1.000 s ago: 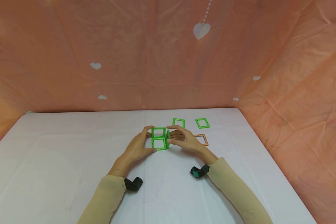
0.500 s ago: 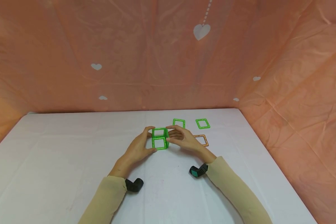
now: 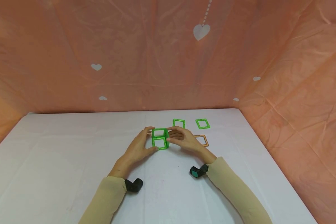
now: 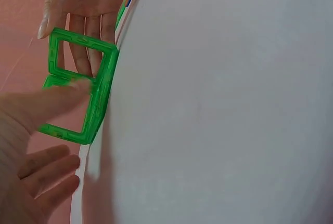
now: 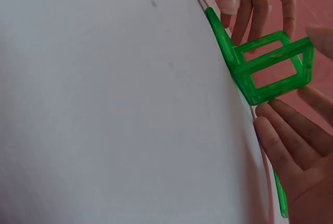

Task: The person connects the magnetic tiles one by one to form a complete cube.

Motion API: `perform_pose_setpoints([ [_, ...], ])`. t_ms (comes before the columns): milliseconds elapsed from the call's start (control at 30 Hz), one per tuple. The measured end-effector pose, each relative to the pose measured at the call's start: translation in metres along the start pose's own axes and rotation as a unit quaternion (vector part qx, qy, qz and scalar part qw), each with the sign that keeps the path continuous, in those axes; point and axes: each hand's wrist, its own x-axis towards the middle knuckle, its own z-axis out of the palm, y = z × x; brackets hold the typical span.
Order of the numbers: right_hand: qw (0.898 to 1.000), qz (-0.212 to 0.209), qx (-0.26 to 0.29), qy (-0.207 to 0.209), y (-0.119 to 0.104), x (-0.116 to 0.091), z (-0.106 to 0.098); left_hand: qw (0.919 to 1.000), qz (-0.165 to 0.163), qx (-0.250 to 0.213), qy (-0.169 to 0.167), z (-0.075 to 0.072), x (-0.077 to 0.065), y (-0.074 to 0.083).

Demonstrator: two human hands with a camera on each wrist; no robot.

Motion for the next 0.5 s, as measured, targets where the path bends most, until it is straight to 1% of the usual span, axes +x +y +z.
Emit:
perform_pose_setpoints([
  [133, 1.0, 0.001, -0.007, 0.009, -0.0014, -0.0005, -0.0006, 0.999, 0.027, -0.016, 0.031, 0.0002, 0.0011, -0.0011],
  [233, 1.0, 0.004, -0.008, 0.012, -0.0019, -0.0002, -0.0004, 0.9974, 0.048, -0.018, 0.05, 0.0008, 0.0017, -0.0022],
  [500, 1.0, 0.003, -0.004, 0.023, -0.0029, -0.002, -0.0007, 0.9933, 0.073, -0.023, 0.087, 0.0011, 0.0017, -0.0028],
])
